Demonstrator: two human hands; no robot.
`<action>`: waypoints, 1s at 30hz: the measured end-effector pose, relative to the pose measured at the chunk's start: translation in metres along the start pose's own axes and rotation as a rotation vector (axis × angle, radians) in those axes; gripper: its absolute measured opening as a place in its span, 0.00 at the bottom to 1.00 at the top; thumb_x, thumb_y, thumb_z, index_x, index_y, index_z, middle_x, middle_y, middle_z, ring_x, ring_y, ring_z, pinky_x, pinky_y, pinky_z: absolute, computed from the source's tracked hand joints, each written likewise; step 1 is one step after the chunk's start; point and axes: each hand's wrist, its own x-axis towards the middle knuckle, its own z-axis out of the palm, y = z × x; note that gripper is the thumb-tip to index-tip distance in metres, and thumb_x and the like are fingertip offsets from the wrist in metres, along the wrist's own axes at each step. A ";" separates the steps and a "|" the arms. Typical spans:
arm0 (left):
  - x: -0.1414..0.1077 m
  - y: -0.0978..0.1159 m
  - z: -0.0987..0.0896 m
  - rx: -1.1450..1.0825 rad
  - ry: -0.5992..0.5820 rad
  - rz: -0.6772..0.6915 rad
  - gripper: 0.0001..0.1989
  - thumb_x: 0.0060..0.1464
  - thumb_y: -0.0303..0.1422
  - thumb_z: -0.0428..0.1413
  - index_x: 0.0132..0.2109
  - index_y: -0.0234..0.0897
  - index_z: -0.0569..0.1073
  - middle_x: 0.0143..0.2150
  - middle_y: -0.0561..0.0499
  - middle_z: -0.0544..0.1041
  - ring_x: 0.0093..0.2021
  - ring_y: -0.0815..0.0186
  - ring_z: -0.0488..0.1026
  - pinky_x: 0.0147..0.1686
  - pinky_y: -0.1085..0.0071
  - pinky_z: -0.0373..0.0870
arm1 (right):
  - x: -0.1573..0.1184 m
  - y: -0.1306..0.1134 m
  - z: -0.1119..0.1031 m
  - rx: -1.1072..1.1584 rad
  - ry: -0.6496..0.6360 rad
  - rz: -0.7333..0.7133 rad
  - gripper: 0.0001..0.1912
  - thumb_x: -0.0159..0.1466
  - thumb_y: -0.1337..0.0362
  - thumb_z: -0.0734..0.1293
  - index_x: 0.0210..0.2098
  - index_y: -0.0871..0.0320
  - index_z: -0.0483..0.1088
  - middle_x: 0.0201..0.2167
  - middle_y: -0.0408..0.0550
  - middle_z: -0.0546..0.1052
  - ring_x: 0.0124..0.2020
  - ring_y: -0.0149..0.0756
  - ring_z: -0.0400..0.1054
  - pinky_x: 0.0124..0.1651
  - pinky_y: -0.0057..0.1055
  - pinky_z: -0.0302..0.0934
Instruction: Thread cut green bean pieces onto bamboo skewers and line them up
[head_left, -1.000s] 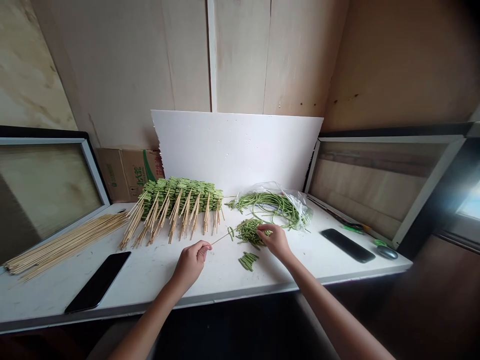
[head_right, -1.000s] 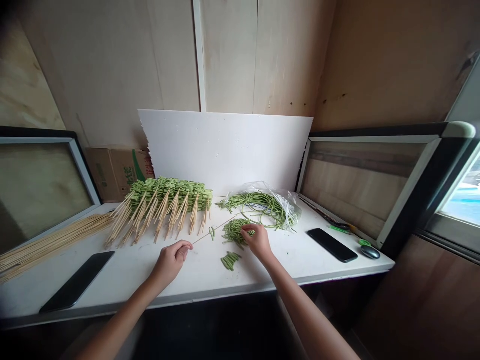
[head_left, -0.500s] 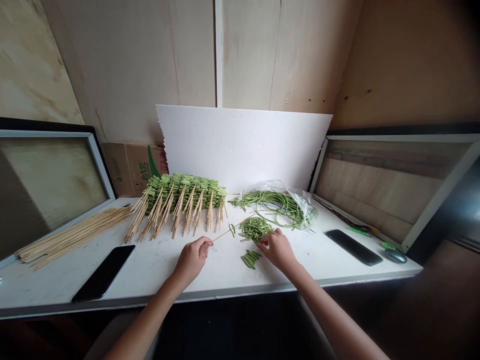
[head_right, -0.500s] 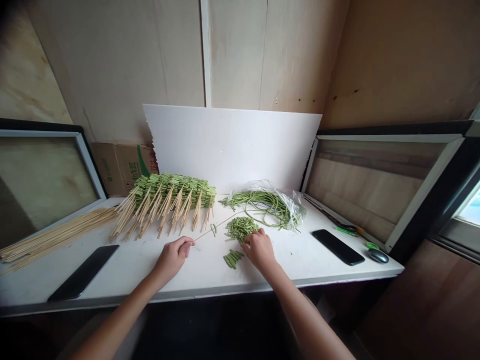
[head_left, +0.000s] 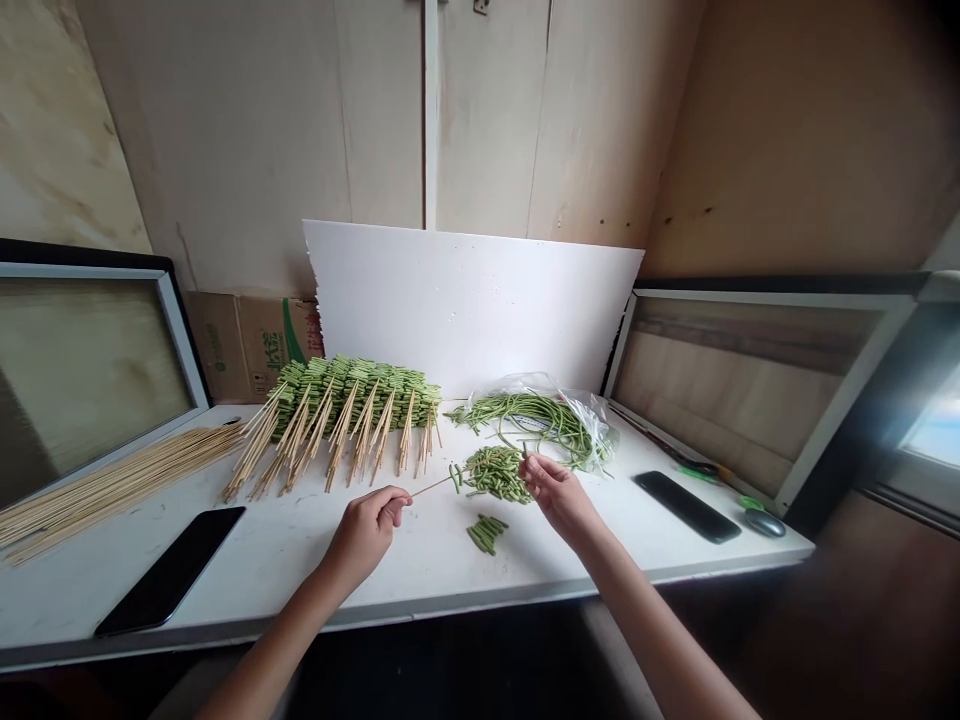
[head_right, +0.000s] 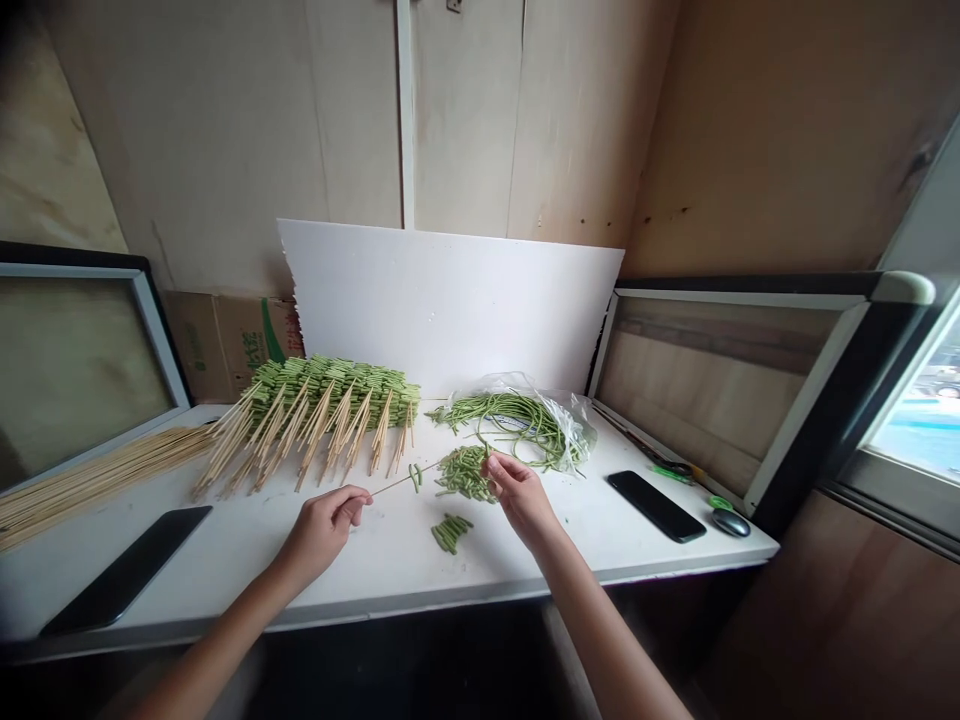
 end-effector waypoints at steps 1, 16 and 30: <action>0.000 0.002 0.000 -0.001 0.003 0.010 0.17 0.69 0.38 0.48 0.40 0.37 0.79 0.26 0.52 0.74 0.26 0.66 0.71 0.31 0.73 0.69 | 0.001 0.000 -0.001 0.016 0.010 -0.006 0.21 0.57 0.43 0.75 0.39 0.52 0.80 0.36 0.48 0.82 0.38 0.42 0.75 0.40 0.37 0.71; -0.003 0.017 0.003 0.009 0.027 0.083 0.15 0.67 0.35 0.50 0.39 0.37 0.80 0.24 0.52 0.75 0.24 0.67 0.72 0.29 0.74 0.68 | -0.007 -0.004 0.012 0.292 -0.045 0.105 0.18 0.59 0.48 0.77 0.42 0.51 0.78 0.49 0.49 0.82 0.55 0.45 0.75 0.42 0.32 0.73; -0.003 0.016 0.002 0.044 0.034 0.130 0.13 0.66 0.31 0.51 0.39 0.37 0.81 0.29 0.50 0.81 0.25 0.66 0.76 0.29 0.74 0.72 | -0.007 -0.003 0.011 0.363 -0.025 0.127 0.14 0.58 0.52 0.79 0.38 0.53 0.81 0.43 0.49 0.83 0.49 0.42 0.75 0.39 0.29 0.69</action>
